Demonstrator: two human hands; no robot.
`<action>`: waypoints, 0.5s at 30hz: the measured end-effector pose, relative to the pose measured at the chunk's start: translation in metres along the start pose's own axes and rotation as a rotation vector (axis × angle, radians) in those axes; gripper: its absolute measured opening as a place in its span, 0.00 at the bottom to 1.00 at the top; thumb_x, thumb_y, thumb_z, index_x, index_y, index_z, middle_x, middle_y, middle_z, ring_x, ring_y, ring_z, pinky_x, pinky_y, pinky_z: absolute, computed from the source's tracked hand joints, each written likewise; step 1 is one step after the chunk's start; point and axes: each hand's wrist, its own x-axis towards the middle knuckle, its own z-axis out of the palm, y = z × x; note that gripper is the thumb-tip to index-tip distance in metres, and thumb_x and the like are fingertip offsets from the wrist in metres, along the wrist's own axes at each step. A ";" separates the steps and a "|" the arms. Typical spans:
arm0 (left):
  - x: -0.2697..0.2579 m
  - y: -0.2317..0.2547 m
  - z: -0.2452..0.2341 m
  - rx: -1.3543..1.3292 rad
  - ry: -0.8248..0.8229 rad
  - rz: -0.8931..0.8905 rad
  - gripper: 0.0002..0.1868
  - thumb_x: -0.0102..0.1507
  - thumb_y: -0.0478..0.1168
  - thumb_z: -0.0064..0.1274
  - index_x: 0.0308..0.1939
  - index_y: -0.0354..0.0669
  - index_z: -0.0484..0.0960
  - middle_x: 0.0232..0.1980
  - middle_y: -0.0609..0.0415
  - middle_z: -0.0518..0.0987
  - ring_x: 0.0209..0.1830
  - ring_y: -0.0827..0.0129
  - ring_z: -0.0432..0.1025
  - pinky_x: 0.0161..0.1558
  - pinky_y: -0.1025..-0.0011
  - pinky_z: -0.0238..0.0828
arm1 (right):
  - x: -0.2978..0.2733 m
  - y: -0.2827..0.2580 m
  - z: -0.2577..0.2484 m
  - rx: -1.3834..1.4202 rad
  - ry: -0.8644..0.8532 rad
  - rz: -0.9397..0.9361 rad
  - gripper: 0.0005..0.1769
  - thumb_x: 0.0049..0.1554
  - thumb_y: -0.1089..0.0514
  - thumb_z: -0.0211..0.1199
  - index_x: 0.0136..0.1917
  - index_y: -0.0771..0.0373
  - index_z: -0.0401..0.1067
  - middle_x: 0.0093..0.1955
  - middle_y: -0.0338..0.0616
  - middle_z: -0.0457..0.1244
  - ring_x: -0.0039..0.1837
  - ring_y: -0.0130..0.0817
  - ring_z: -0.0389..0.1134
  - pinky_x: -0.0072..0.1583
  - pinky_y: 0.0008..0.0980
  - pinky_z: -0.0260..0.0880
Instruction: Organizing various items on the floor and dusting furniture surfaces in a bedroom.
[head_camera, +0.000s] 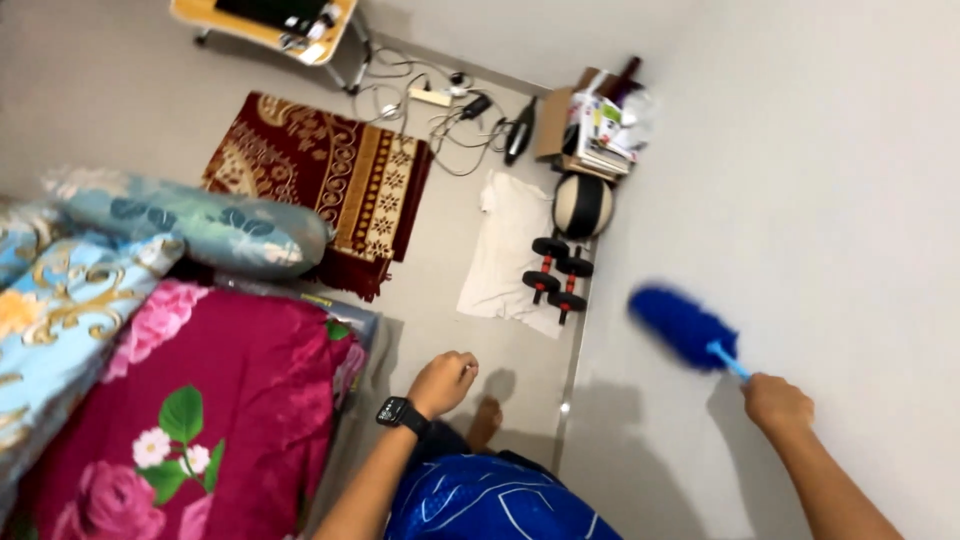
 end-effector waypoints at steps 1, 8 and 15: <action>0.006 0.011 -0.004 0.099 -0.007 -0.078 0.10 0.65 0.42 0.50 0.42 0.42 0.84 0.44 0.41 0.82 0.46 0.46 0.76 0.50 0.54 0.73 | 0.011 -0.013 -0.024 -0.084 -0.148 -0.056 0.21 0.65 0.46 0.53 0.58 0.64 0.74 0.57 0.59 0.70 0.60 0.57 0.73 0.60 0.55 0.74; 0.063 0.029 0.001 1.058 0.239 0.607 0.22 0.62 0.45 0.49 0.59 0.44 0.82 0.82 0.52 0.57 0.83 0.62 0.45 0.79 0.51 0.42 | 0.136 -0.047 -0.027 0.279 0.110 0.089 0.30 0.74 0.43 0.48 0.64 0.77 0.69 0.54 0.72 0.70 0.56 0.70 0.71 0.57 0.61 0.68; 0.202 0.073 -0.098 1.280 0.332 0.717 0.33 0.64 0.49 0.48 0.71 0.42 0.75 0.85 0.58 0.51 0.85 0.69 0.39 0.82 0.57 0.37 | 0.258 -0.060 -0.061 -0.189 -0.247 -0.099 0.27 0.64 0.35 0.56 0.62 0.54 0.80 0.62 0.55 0.73 0.64 0.58 0.74 0.61 0.54 0.75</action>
